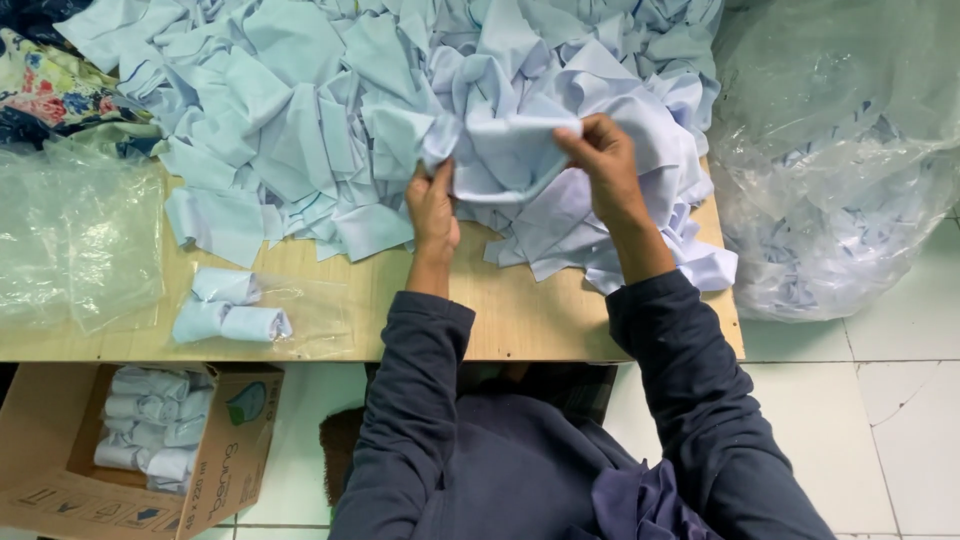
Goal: The person folds light blue fabric pieces on a wooden table, places them into clear plastic bags, and stacks the packaged items into a cardboard box. The process is repeated with multiple fabric pieces.
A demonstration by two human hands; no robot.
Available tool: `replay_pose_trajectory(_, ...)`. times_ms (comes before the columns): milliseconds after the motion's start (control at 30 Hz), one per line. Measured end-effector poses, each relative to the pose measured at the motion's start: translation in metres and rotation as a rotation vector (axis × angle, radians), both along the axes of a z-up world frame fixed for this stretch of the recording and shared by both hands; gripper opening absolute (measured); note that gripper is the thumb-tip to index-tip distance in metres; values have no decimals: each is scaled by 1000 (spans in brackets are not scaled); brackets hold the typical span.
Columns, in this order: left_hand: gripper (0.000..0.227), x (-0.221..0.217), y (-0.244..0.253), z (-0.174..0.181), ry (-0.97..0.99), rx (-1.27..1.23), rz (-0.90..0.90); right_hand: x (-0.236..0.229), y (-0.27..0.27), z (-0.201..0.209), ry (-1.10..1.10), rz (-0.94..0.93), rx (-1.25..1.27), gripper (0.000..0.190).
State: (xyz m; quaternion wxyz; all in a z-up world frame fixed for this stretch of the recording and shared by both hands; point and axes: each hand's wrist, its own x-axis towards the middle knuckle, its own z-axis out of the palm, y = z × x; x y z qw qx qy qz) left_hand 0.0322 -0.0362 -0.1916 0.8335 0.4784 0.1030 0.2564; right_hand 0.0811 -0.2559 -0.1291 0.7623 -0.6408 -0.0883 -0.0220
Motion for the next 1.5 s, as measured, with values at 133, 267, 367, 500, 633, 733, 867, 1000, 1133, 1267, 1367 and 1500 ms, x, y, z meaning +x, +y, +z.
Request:
replay_pose_trajectory(133, 29, -39, 18, 16, 207, -47, 133, 12, -42, -21, 45, -204, 15, 22)
replay_pose_trajectory(267, 22, -67, 14, 4, 281, 219, 102, 2, -46, -34, -390, -399, -422, 34)
replay_pose_trajectory(367, 19, -87, 6, -21, 333, 366, 5, -22, -25, -27, -689, -388, -766, 53)
replay_pose_trajectory(500, 8, -93, 7, -40, 325, 278, -82, -33, -12, -34, -755, -277, -1172, 50)
replay_pose_trajectory(633, 24, -107, 20, -18, 268, 301, -38, -4, -35, -78, -719, -285, -962, 34)
replay_pose_trajectory(733, 41, -121, 33, -11, 267, 371, -4, -23, -53, -64, -411, -123, -625, 17)
replay_pose_trajectory(867, 43, -133, 52, 3, 294, 524, -50, -60, -64, -30, -153, 73, -398, 14)
replay_pose_trajectory(1000, 31, -149, 69, -3, 373, 636, -118, -85, -69, -27, 19, 195, -222, 21)
replay_pose_trajectory(1133, 14, -149, 85, -30, 366, 658, -65, -89, -82, -27, 88, 265, -101, 17)
replay_pose_trajectory(1267, 15, -166, 79, 5, 202, 660, -66, -93, -93, -29, 48, 270, 123, 16)
replay_pose_trajectory(1367, 15, -183, 74, 28, 112, 569, -136, -95, -96, -20, 5, 291, 266, 16)
replay_pose_trajectory(1500, 13, -201, 76, 53, -32, 314, -254, -85, -112, -24, -26, 404, 462, 19)
